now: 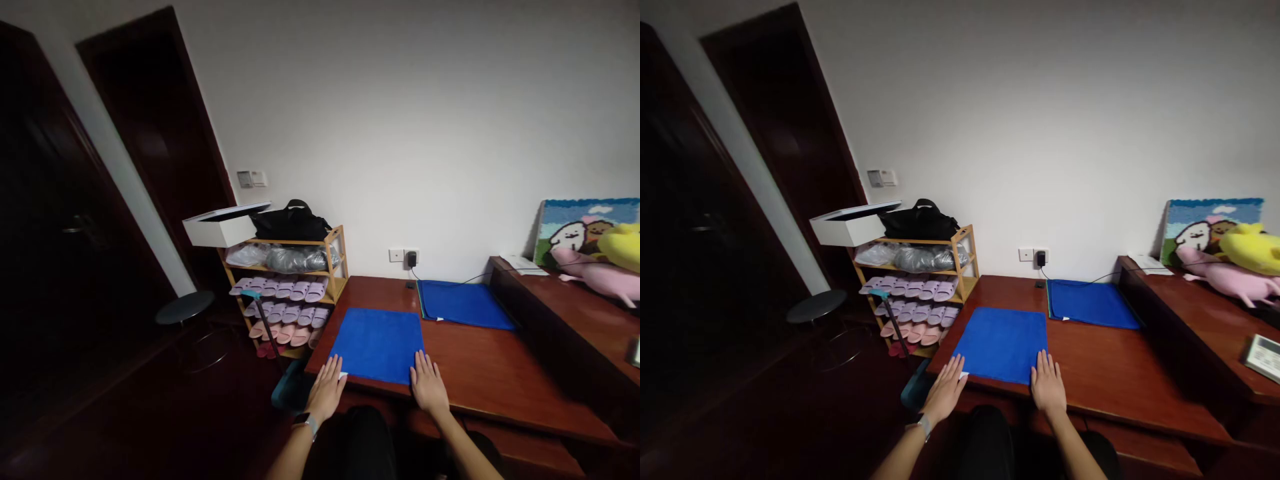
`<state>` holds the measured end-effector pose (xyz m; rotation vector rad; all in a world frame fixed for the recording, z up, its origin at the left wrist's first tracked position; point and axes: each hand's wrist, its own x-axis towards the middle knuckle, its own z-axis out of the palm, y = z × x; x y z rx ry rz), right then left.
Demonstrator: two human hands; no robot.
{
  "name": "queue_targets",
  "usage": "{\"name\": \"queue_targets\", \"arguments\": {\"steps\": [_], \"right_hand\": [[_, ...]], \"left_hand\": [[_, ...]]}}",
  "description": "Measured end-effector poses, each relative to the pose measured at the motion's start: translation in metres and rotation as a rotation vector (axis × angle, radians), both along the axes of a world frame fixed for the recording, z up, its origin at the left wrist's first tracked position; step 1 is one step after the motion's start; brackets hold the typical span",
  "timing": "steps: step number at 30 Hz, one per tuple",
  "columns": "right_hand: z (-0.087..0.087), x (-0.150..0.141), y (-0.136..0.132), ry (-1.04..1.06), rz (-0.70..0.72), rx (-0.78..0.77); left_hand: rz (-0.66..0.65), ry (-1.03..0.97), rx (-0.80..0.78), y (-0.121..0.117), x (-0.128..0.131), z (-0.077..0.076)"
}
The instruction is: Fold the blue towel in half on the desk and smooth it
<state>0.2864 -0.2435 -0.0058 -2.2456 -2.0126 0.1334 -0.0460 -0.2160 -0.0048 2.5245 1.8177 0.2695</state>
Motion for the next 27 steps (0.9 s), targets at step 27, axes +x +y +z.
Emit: {"name": "queue_targets", "arguments": {"steps": [27], "right_hand": [[-0.013,0.026,-0.034,0.414,0.365,0.447]], "left_hand": [[-0.231,-0.021,0.255,-0.003,0.026,0.032]]}}
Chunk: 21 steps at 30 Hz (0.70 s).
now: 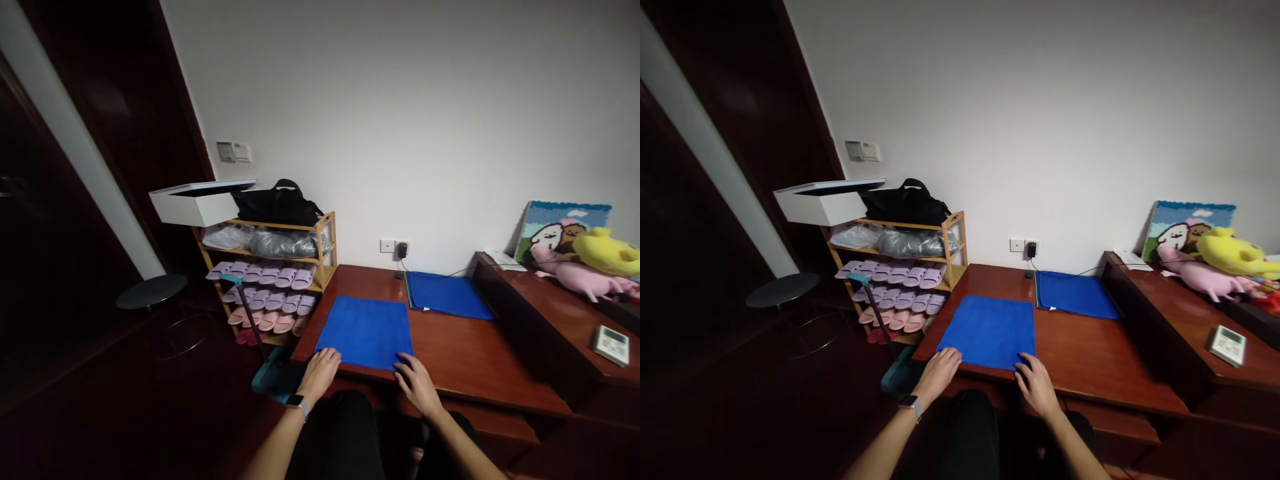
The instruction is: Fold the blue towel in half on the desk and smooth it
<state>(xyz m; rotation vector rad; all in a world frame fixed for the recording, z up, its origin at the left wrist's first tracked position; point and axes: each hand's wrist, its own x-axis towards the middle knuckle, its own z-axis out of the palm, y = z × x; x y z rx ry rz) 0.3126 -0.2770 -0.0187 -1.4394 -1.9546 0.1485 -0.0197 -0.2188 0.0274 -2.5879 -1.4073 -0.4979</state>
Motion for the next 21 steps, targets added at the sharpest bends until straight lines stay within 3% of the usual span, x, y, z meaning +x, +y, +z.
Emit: {"name": "queue_targets", "arguments": {"steps": [6,11,15,21], "right_hand": [[-0.025,0.013,-0.008,0.238,-0.053,0.061],[-0.02,0.009,-0.005,0.288,-0.042,0.06],[-0.007,0.009,-0.005,0.199,-0.014,0.017],[0.001,0.016,-0.006,-0.115,0.003,-0.016]], "left_hand": [[-0.009,0.008,0.019,-0.002,-0.001,0.003],[-0.047,0.005,-0.001,-0.005,0.01,0.004],[-0.067,-0.033,-0.025,-0.007,0.031,0.001],[-0.039,0.01,-0.049,-0.013,0.045,-0.002]]}}
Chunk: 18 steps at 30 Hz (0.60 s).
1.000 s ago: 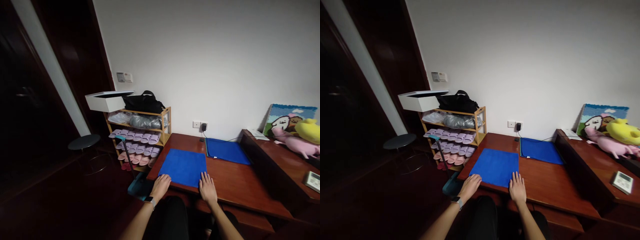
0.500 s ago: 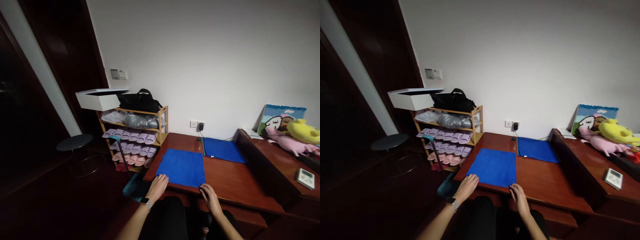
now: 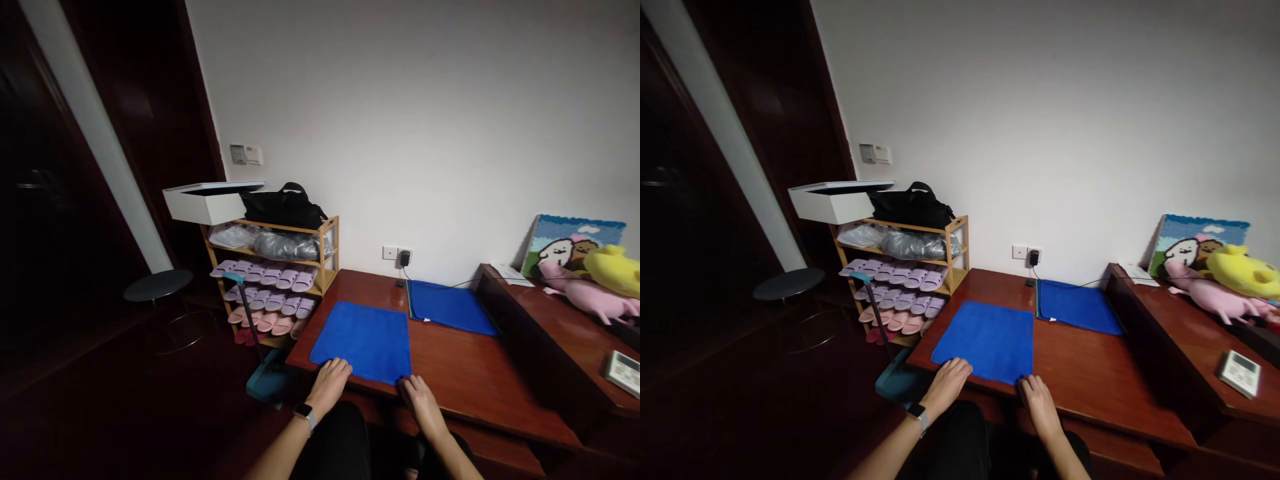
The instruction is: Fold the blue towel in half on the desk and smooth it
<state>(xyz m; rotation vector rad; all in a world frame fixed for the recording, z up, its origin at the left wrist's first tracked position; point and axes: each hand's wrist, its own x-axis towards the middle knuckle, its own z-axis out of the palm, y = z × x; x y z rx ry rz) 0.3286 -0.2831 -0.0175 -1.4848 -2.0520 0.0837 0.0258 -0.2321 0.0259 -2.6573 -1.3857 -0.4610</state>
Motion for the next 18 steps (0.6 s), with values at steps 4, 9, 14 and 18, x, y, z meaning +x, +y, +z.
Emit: {"name": "queue_targets", "arguments": {"steps": [4,9,14,18], "right_hand": [[0.003,-0.001,-0.001,-0.139,-0.037,-0.002],[0.024,-0.005,0.01,-0.138,-0.077,-0.071],[0.036,-0.011,0.048,-0.057,-0.219,-0.137],[0.019,-0.022,0.07,-0.124,-0.349,-0.307]], "left_hand": [[0.005,0.0,-0.006,-0.002,-0.001,0.0],[0.013,-0.014,-0.016,-0.002,-0.001,-0.002],[0.008,-0.035,-0.033,-0.003,-0.001,-0.002],[-0.003,-0.063,-0.028,-0.006,-0.004,-0.001]]}}
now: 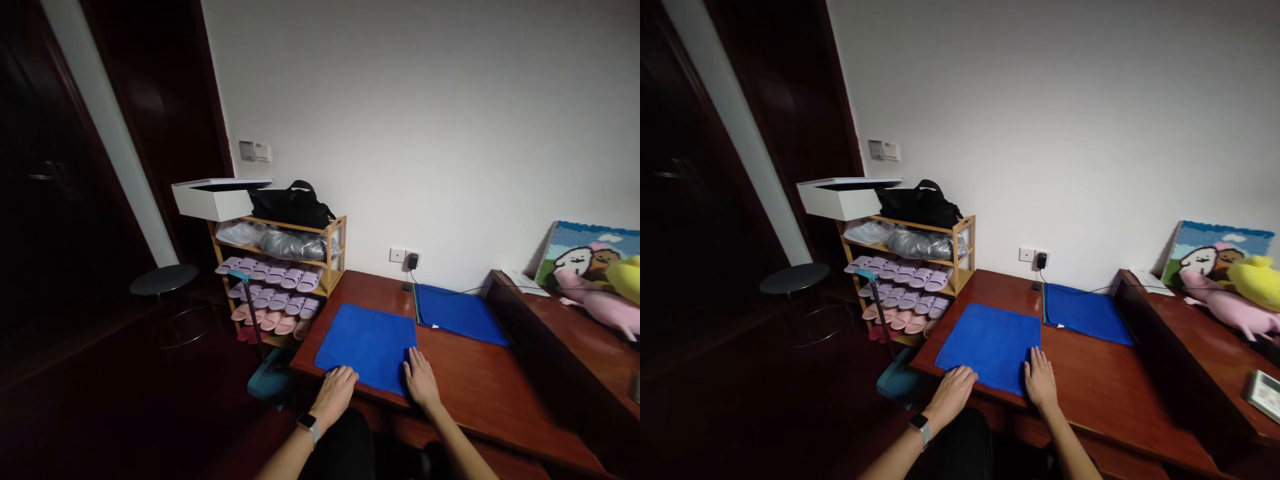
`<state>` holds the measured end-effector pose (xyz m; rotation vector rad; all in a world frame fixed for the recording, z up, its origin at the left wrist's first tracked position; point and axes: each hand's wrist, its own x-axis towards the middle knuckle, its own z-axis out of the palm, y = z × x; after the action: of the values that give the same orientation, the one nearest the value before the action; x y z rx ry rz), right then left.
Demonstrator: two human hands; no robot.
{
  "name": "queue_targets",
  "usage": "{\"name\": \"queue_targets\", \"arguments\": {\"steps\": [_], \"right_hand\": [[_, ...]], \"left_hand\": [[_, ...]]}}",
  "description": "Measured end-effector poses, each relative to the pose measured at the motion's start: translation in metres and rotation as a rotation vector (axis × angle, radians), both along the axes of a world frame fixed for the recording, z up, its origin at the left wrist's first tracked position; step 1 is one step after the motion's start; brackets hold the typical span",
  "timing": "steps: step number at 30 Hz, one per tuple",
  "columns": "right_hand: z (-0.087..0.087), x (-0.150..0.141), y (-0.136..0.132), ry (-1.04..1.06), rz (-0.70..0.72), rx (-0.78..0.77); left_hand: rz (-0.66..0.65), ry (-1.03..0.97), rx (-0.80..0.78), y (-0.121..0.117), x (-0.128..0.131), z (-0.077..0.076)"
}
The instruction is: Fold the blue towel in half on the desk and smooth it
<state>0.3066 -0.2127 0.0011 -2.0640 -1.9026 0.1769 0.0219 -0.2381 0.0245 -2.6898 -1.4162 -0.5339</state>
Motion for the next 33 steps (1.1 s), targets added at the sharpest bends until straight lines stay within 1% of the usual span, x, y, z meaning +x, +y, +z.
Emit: {"name": "queue_targets", "arguments": {"steps": [2,4,6,8,10,12,14,16,18,19,20,21,23,26,28,30,33], "right_hand": [[-0.013,-0.005,0.003,-0.048,-0.016,-0.055],[-0.022,-0.007,0.003,-0.079,-0.006,-0.046],[-0.027,-0.008,0.002,-0.086,-0.002,-0.041],[-0.027,-0.007,0.002,-0.085,-0.001,-0.052],[-0.024,-0.007,0.002,-0.086,0.002,-0.058],[-0.021,-0.007,0.002,-0.083,0.001,-0.063],[-0.018,-0.007,0.002,-0.08,0.003,-0.076],[-0.017,-0.007,0.002,-0.089,0.015,-0.098],[-0.017,-0.007,0.001,-0.103,0.031,-0.113],[-0.018,-0.007,0.002,-0.105,0.031,-0.112],[-0.019,-0.007,0.002,-0.103,0.027,-0.103],[-0.021,-0.007,0.003,-0.096,0.018,-0.088],[-0.027,-0.007,0.005,-0.084,-0.002,-0.057],[-0.039,-0.007,0.009,-0.093,-0.015,-0.024],[-0.047,-0.006,0.011,-0.103,-0.019,-0.011],[-0.054,-0.003,0.013,-0.112,-0.013,-0.016],[-0.058,0.001,0.019,-0.114,-0.018,-0.05]], "left_hand": [[-0.004,-0.033,0.003,-0.003,-0.002,0.001],[-0.008,-0.07,0.0,-0.005,-0.002,0.005],[-0.009,-0.117,-0.016,-0.006,0.003,0.01],[-0.032,-0.168,-0.039,-0.002,0.016,0.015],[-0.087,-0.194,-0.043,0.008,0.04,0.016],[-0.131,-0.189,-0.036,0.024,0.073,0.011],[-0.14,-0.173,-0.041,0.043,0.109,0.001],[-0.126,-0.158,-0.073,0.061,0.139,-0.011],[-0.094,-0.14,-0.122,0.076,0.152,-0.022],[-0.069,-0.129,-0.143,0.082,0.15,-0.026],[-0.042,-0.116,-0.156,0.087,0.143,-0.03],[-0.011,-0.101,-0.16,0.092,0.13,-0.033],[0.072,-0.064,-0.154,0.104,0.092,-0.036],[0.255,-0.006,-0.138,0.122,0.024,-0.035],[0.357,0.008,-0.12,0.131,-0.012,-0.035],[0.397,-0.003,-0.086,0.136,-0.033,-0.038],[0.402,-0.042,-0.039,0.136,-0.04,-0.045]]}}
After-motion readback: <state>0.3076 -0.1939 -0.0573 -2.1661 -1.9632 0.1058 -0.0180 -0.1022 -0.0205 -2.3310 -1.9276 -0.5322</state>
